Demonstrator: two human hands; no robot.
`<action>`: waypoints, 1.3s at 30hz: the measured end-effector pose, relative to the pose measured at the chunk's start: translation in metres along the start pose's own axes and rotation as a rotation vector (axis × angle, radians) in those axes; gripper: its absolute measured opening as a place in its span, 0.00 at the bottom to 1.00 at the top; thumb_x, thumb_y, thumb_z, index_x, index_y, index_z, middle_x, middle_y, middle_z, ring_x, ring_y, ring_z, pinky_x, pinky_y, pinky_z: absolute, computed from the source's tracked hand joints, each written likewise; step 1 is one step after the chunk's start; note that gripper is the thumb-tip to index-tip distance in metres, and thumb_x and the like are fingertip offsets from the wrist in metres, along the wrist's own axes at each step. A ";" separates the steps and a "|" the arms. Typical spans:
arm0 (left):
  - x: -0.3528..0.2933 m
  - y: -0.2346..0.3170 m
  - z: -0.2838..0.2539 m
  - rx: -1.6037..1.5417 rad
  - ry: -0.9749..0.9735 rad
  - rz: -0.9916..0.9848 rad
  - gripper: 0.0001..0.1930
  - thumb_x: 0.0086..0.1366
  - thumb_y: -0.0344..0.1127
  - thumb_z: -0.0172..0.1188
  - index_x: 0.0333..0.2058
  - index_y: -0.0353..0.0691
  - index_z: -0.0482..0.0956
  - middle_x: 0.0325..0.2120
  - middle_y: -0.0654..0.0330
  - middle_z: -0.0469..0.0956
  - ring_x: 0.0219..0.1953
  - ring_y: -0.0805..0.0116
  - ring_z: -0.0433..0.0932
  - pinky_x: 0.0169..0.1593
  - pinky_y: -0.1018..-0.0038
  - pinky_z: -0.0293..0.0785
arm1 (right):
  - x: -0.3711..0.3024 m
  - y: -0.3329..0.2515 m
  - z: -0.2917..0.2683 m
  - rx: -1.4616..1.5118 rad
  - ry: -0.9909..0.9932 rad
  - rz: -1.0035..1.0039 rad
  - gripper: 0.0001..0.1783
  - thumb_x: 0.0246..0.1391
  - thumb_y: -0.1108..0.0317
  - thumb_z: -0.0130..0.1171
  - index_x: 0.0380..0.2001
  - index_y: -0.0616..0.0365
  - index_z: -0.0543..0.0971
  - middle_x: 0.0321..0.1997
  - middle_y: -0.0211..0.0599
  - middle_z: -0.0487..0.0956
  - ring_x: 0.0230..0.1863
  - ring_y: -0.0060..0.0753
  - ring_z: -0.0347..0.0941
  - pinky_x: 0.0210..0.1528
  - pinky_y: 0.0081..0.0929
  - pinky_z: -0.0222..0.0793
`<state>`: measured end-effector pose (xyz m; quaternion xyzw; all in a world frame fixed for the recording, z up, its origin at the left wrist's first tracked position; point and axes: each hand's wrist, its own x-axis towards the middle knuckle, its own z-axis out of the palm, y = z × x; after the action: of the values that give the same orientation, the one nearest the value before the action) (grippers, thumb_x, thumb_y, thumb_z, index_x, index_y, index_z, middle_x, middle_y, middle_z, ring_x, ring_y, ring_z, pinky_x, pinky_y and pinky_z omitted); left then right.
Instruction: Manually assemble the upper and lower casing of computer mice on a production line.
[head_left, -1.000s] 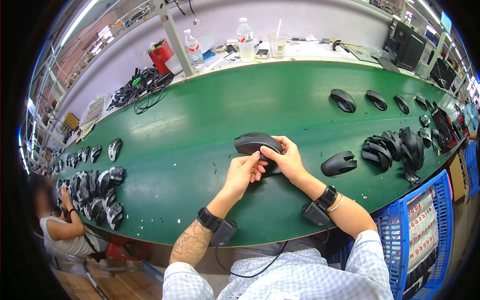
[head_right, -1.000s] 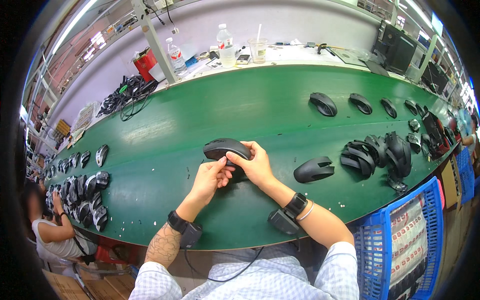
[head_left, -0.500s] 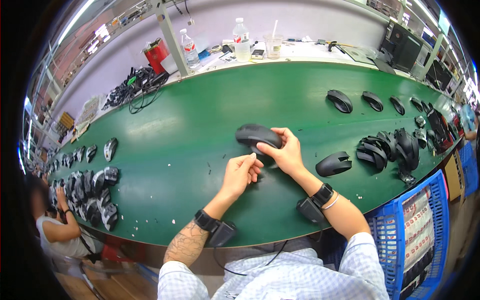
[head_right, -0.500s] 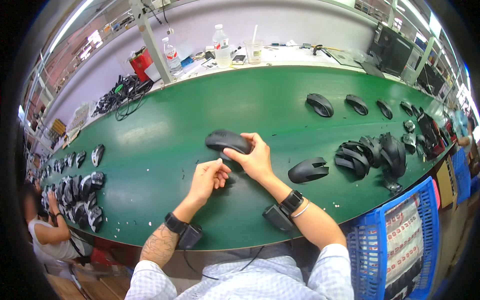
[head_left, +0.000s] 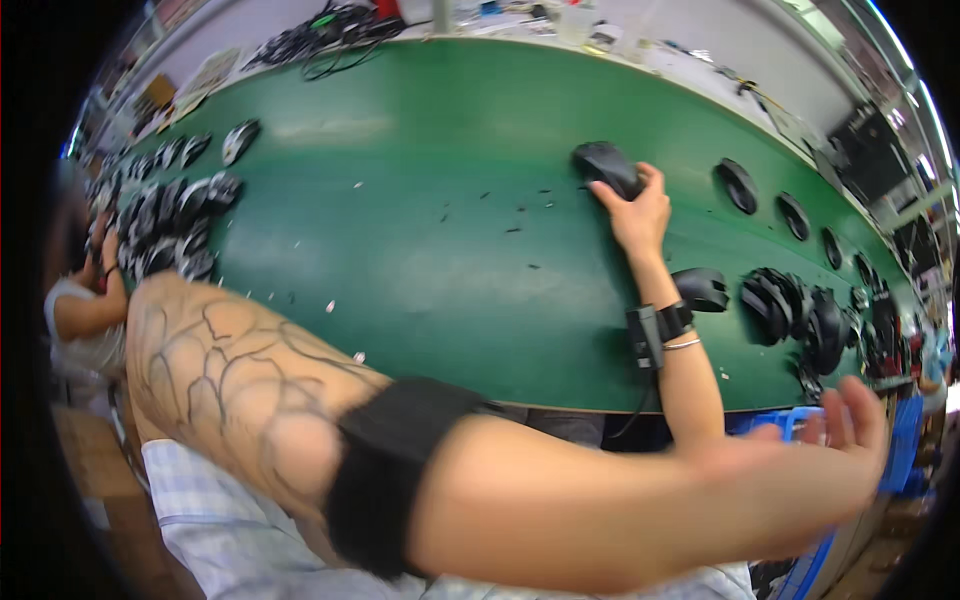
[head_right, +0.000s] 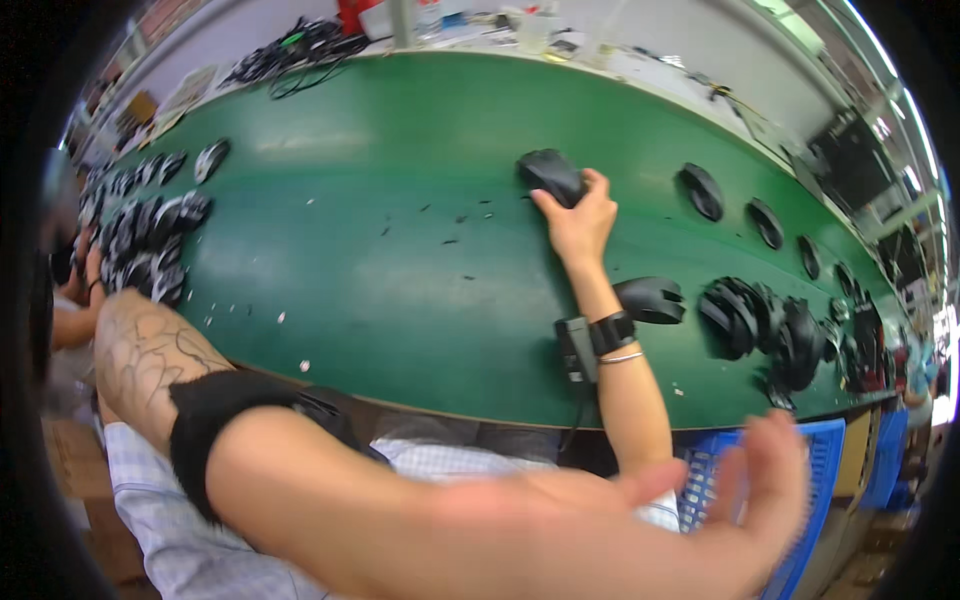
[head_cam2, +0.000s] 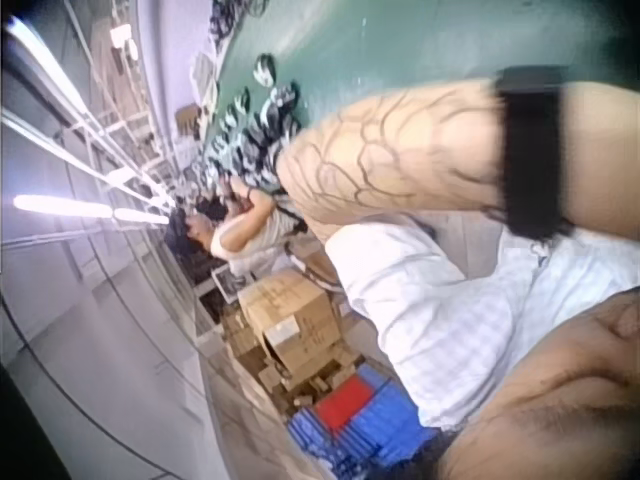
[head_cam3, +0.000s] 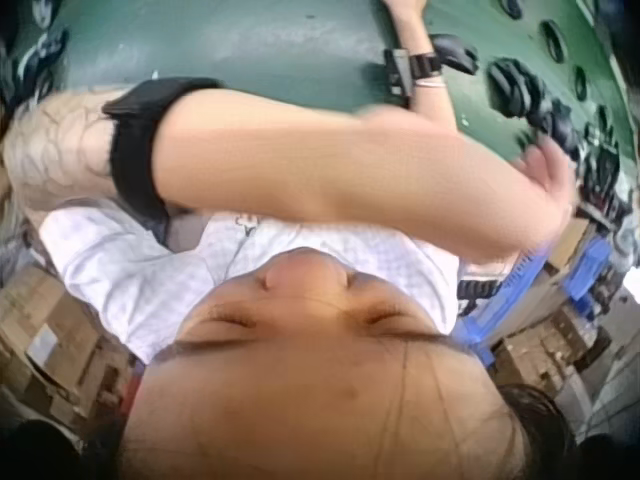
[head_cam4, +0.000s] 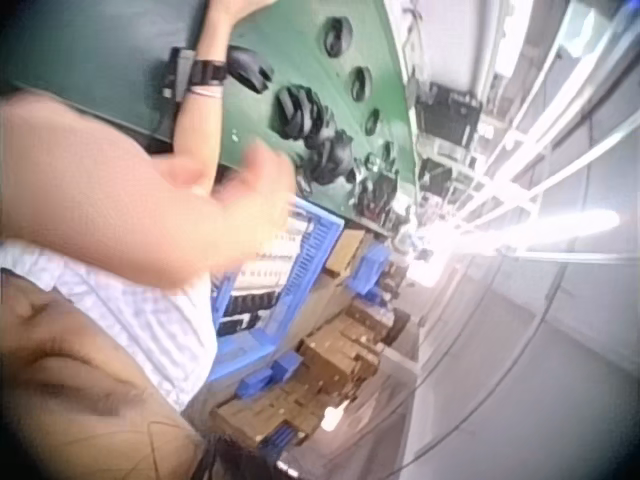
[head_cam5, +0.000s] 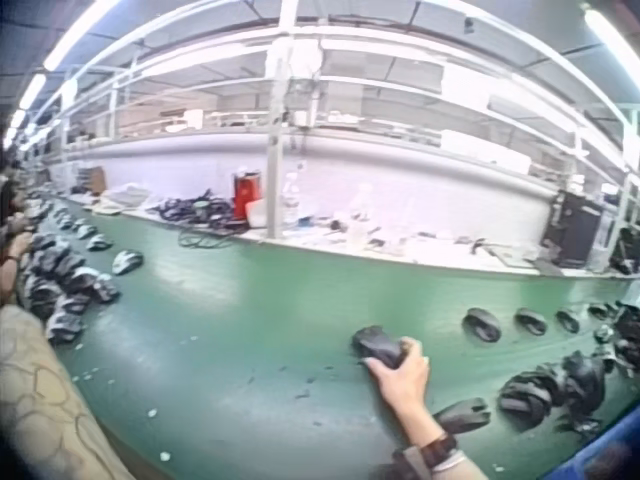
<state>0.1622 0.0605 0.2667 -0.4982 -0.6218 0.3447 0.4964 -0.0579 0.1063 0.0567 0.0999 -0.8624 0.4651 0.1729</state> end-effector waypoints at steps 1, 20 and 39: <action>-0.002 -0.012 0.002 0.074 -0.110 0.082 0.21 0.55 0.45 0.61 0.44 0.49 0.65 0.27 0.65 0.69 0.26 0.69 0.69 0.27 0.73 0.69 | -0.001 0.002 0.010 0.057 -0.032 0.032 0.43 0.32 0.56 0.74 0.51 0.67 0.66 0.46 0.56 0.74 0.49 0.51 0.70 0.51 0.37 0.65; -0.008 0.006 -0.026 0.081 -0.232 -0.283 0.17 0.54 0.45 0.60 0.40 0.47 0.68 0.28 0.62 0.71 0.28 0.68 0.70 0.31 0.72 0.70 | 0.011 0.029 0.023 -0.045 0.046 -0.081 0.48 0.29 0.59 0.75 0.55 0.66 0.63 0.53 0.52 0.70 0.55 0.52 0.62 0.57 0.40 0.59; -0.042 0.035 0.007 -0.215 -0.315 -0.540 0.14 0.53 0.44 0.59 0.36 0.44 0.72 0.30 0.59 0.73 0.31 0.66 0.72 0.34 0.72 0.71 | 0.002 0.016 0.017 -0.129 -0.031 -0.146 0.49 0.31 0.60 0.72 0.57 0.66 0.61 0.56 0.52 0.65 0.60 0.54 0.52 0.61 0.41 0.52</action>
<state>0.1654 0.0297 0.2204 -0.3057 -0.8333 0.2059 0.4121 -0.0683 0.1010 0.0366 0.1583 -0.8837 0.3931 0.1989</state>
